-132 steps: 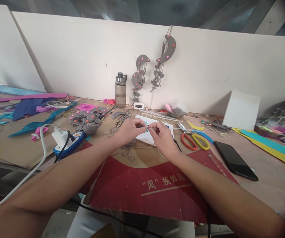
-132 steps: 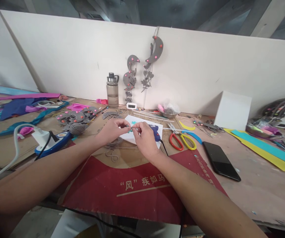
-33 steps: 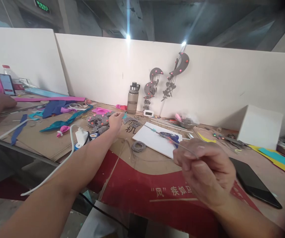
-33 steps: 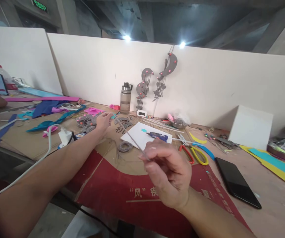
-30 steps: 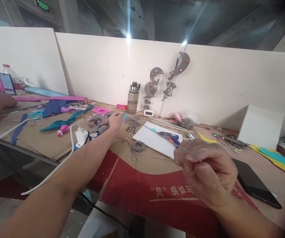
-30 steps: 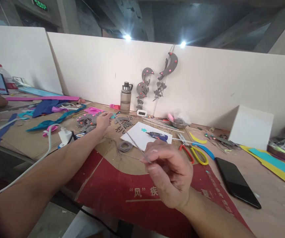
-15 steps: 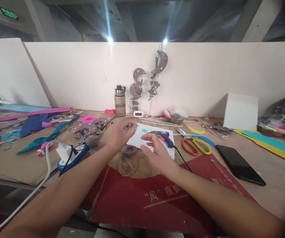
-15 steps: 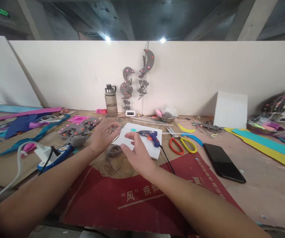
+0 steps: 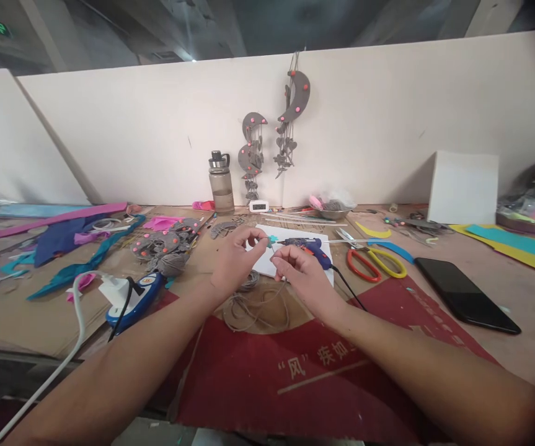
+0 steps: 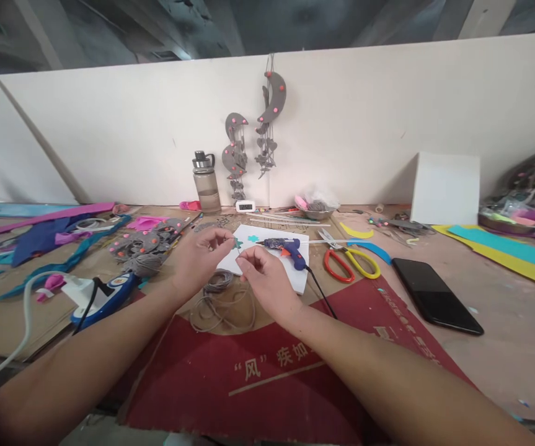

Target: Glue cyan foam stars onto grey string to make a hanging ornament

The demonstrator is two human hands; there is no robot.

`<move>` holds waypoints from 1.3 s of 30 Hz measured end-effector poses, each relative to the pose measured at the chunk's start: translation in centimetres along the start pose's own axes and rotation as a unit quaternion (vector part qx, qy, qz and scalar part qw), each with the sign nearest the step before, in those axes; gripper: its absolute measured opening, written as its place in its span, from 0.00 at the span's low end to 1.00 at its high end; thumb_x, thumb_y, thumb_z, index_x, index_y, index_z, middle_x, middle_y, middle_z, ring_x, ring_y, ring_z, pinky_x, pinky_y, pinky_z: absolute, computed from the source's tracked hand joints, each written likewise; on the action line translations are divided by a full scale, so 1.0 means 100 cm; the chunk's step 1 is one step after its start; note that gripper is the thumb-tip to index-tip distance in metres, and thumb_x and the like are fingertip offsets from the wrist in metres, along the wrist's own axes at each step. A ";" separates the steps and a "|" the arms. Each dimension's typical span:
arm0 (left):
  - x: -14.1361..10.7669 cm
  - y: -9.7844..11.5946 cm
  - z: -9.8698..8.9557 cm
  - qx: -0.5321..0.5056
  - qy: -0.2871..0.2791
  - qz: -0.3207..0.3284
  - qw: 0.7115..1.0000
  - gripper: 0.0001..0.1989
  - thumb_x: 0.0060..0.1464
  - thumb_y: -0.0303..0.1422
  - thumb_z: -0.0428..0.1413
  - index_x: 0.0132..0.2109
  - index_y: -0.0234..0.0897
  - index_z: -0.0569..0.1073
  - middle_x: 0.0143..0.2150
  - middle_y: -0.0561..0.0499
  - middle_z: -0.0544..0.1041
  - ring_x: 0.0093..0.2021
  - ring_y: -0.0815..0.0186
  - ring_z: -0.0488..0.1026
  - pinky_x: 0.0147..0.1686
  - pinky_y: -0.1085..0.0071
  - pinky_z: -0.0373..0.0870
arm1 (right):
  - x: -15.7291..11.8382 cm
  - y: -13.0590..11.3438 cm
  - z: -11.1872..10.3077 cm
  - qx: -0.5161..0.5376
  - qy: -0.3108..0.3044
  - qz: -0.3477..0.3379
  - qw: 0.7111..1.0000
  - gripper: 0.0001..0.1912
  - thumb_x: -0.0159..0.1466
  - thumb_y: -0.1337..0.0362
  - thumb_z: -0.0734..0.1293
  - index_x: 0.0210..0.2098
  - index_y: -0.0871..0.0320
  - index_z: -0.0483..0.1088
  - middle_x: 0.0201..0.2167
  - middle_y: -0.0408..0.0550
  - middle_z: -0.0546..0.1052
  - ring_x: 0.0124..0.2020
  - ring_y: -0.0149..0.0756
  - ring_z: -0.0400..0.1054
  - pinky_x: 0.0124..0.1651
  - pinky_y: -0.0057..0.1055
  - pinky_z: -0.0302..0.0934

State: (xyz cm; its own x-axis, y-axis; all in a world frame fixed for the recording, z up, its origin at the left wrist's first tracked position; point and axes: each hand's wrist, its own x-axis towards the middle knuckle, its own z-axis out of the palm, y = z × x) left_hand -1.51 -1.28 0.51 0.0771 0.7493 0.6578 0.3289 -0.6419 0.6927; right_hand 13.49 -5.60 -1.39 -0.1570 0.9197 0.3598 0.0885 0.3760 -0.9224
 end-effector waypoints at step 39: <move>0.038 -0.062 -0.028 -0.443 0.104 -0.225 0.862 0.10 0.40 0.29 0.62 0.31 0.34 0.69 0.24 0.57 0.67 0.20 0.78 0.60 0.17 0.78 0.52 | 0.036 0.011 -0.062 -0.641 0.047 0.022 0.766 0.18 0.64 0.56 0.60 0.42 0.66 0.69 0.44 0.64 0.72 0.46 0.49 0.66 0.47 0.39 0.56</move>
State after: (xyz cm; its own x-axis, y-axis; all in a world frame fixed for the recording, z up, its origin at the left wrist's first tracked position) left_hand -5.90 5.02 -0.44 -0.0720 0.9685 0.2383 -0.5732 -0.2357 0.7848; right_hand 19.12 -1.19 -0.26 -0.0594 0.9162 0.3962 0.9940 0.0908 -0.0609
